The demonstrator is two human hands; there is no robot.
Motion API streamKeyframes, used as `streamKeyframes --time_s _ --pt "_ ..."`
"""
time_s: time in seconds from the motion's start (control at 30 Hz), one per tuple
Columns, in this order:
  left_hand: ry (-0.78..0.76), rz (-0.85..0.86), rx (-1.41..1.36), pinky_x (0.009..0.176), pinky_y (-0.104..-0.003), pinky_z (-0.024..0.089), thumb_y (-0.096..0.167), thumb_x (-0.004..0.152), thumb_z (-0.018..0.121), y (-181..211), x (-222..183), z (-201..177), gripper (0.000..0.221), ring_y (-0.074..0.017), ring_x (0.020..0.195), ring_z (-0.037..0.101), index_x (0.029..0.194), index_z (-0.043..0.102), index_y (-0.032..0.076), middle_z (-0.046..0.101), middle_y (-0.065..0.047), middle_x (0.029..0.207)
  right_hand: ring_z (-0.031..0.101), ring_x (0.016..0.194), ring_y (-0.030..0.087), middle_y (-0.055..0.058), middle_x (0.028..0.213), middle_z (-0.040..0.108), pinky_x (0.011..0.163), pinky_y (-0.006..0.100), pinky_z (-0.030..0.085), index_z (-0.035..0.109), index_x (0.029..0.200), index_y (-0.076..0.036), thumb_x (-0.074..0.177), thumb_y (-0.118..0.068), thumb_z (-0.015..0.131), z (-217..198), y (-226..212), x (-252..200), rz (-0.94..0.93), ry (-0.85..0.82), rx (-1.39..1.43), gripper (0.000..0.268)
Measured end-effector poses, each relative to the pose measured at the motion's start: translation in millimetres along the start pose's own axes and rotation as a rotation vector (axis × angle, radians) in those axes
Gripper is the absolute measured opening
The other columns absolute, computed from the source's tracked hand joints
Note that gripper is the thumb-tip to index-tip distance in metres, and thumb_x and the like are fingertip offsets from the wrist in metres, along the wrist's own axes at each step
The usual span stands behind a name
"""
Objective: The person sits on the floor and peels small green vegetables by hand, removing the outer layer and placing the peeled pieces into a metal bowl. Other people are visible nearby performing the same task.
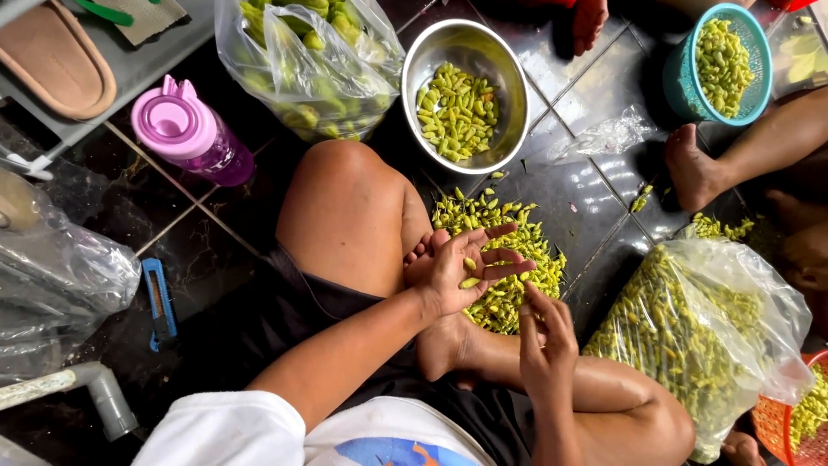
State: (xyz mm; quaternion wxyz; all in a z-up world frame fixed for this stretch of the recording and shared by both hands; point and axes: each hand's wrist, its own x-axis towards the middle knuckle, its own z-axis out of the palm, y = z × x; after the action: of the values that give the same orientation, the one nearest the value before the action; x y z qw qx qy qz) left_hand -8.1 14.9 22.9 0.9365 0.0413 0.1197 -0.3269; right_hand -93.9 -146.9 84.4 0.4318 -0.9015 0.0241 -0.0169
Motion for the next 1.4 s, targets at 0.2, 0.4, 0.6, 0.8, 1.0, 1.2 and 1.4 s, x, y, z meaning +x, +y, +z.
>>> streamKeyframes --time_s 0.2,0.4,0.6,0.8,1.0,1.2,1.4 --pt "-0.058 -0.045 0.044 0.071 -0.033 0.039 0.032 0.105 0.04 -4.4 3.2 -1.9 0.044 -0.0364 0.111 0.068 0.141 0.056 0.013 0.073 -0.016 0.109 0.065 0.113 0.024 0.012 0.128 0.062 0.083 0.033 0.058 0.063 0.138 -0.012 0.1 -0.001 0.062 9.1 -30.0 5.7 -0.23 0.001 -0.261 0.039" --pt "-0.218 0.002 -0.036 0.093 -0.046 0.055 0.035 0.108 0.039 -11.0 5.2 -17.3 0.053 -0.0412 0.12 0.062 0.154 0.035 0.009 0.06 -0.028 0.132 0.062 0.122 0.029 0.014 0.136 0.057 0.095 0.036 0.058 0.063 0.135 -0.01 0.096 0.0 0.062 37.4 -16.7 27.7 -0.306 -0.321 -0.205 0.04" --pt "0.047 -0.061 -0.065 0.067 -0.031 0.05 0.048 0.099 0.049 2.0 -6.9 21.9 0.063 -0.0263 0.084 0.06 0.157 0.034 0.029 0.052 -0.016 0.098 0.076 0.087 0.036 0.014 0.109 0.067 0.074 0.039 0.065 0.073 0.112 -0.008 0.088 -0.006 0.076 28.7 -6.1 59.3 -0.082 -0.38 -0.159 0.025" --pt "0.31 -0.079 -0.052 0.062 -0.024 0.047 0.051 0.092 0.064 13.1 -11.6 47.8 0.04 -0.0172 0.071 0.047 0.123 0.06 0.027 0.03 0.0 0.074 0.077 0.078 0.029 0.014 0.097 0.067 0.07 0.036 0.066 0.073 0.107 -0.007 0.083 -0.005 0.079 26.8 0.0 81.7 -0.021 -0.475 -0.175 0.025" --pt "0.322 0.029 0.149 0.076 -0.029 0.055 0.042 0.101 0.051 15.4 -3.8 43.4 0.033 -0.0213 0.096 0.064 0.1 0.046 0.009 0.053 -0.009 0.093 0.072 0.08 0.028 0.021 0.1 0.068 0.073 0.038 0.062 0.067 0.125 -0.001 0.095 -0.009 0.072 3.5 -49.3 144.1 -0.048 -0.331 0.068 0.032" --pt "0.066 0.29 0.272 0.123 -0.059 -0.006 0.052 0.108 0.023 -13.9 25.6 -17.5 0.081 -0.0392 0.129 0.058 0.156 -0.03 0.015 0.061 -0.024 0.137 0.068 0.089 0.017 0.016 0.111 0.07 0.076 0.027 0.058 0.059 0.132 0.002 0.109 -0.013 0.061 -11.5 23.2 193.4 -0.083 -0.119 0.166 0.028" --pt "0.065 0.317 0.304 0.122 -0.062 -0.007 0.047 0.108 0.021 -14.5 27.2 -16.6 0.077 -0.0424 0.13 0.056 0.157 -0.03 0.017 0.063 -0.027 0.132 0.074 0.087 0.036 0.01 0.094 0.075 0.076 0.05 0.06 0.079 0.112 -0.023 0.091 -0.032 0.072 23.4 235.5 175.3 0.115 -0.283 -0.694 0.024"
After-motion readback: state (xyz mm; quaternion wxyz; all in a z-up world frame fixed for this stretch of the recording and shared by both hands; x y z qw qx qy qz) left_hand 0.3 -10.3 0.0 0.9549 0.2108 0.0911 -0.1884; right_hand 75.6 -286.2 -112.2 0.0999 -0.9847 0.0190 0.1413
